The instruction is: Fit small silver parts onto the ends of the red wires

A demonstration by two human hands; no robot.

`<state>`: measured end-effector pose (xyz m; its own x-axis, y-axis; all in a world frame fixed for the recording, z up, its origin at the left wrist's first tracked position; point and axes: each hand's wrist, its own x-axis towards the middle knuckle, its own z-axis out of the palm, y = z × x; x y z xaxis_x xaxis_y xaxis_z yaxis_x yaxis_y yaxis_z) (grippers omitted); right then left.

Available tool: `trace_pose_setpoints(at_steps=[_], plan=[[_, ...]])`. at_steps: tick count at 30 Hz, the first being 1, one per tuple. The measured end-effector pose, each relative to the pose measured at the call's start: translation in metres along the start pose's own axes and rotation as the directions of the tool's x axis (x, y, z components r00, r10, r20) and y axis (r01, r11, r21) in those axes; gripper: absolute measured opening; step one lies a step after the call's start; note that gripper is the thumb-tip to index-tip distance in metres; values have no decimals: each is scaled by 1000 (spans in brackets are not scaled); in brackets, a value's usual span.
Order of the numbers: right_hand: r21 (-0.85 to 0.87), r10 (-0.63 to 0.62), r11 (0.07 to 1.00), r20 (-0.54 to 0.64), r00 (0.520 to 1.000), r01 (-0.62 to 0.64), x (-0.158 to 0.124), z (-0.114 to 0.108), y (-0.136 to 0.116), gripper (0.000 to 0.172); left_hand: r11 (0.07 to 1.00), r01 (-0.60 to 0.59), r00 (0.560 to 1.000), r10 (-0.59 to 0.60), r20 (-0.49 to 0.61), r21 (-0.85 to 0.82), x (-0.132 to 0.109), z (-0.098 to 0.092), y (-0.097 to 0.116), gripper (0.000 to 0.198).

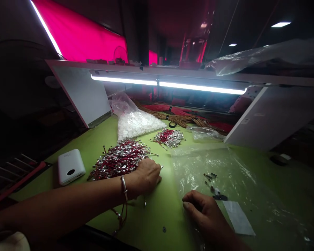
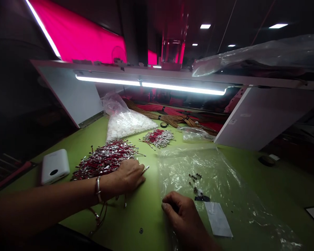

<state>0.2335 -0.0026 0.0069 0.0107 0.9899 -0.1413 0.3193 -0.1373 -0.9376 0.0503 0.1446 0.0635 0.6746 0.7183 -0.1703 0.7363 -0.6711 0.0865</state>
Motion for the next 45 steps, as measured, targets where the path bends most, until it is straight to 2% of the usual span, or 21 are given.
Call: trace_pose_setpoints(at_steps=[4, 7, 10, 12, 13, 16, 18, 21, 23, 27, 31, 34, 37, 39, 41, 45], plan=[[-47, -20, 999, -6, 1000, 19, 0, 0, -2, 19, 998, 28, 999, -29, -12, -63, -2, 8, 1, 11], [-82, -40, 996, -9, 999, 39, -1, 2, 2, 18, 987, 34, 997, -44, -56, -156, -6, 11, -2, 12], [-76, -47, 996, -16, 999, 45, -1, 3, 8, 18, 954, 18, 993, -52, -106, -300, -14, 13, -8, 13], [-66, -46, 997, -20, 999, 44, 0, 4, 12, 18, 905, 8, 988, -72, -134, -426, -18, 15, -13, 12], [-62, -44, 997, -21, 999, 43, 0, 4, 12, 19, 868, 4, 986, -86, -141, -497, -19, 16, -15, 17], [-40, -34, 999, -24, 999, 33, 0, 4, 11, 19, 689, 4, 985, -127, -115, -725, -21, 20, -22, 40], [-16, -19, 1000, -20, 1000, 18, -1, 4, 9, 20, 518, 17, 989, -136, -63, -855, -22, 23, -23, 39], [23, 5, 1000, -21, 1000, -4, -1, 5, 8, 25, 247, 40, 990, -141, 5, -968, -24, 24, -21, 26], [38, 2, 999, -47, 999, 0, 0, 5, 8, 27, 67, 58, 989, -140, 48, -996, -27, 23, -17, 22], [59, -12, 998, -97, 995, 18, -2, 3, 2, 26, -280, 126, 983, -97, 159, -952, -34, 24, -8, 29], [88, -13, 996, -54, 998, 18, -11, 0, -11, 21, -536, 139, 977, -63, 204, -833, -37, 30, 9, 31], [176, 21, 984, 20, 1000, -24, -17, 4, -24, 20, -664, 109, 975, -74, 210, -740, -38, 35, 29, 26], [210, -4, 978, 46, 999, -6, -17, 14, -34, 18, -735, 66, 973, -104, 208, -675, -38, 39, 55, 22], [169, -45, 985, 27, 999, 40, -14, 21, -37, 12, -757, 33, 970, -134, 203, -653, -39, 42, 70, 23], [103, -72, 992, -26, 997, 75, -11, 25, -36, 15, -764, 4, 967, -160, 196, -645, -40, 46, 80, 24], [20, -45, 999, -101, 994, 47, -10, 28, -30, 25, -739, -29, 965, -197, 175, -673, -42, 54, 81, 24]])
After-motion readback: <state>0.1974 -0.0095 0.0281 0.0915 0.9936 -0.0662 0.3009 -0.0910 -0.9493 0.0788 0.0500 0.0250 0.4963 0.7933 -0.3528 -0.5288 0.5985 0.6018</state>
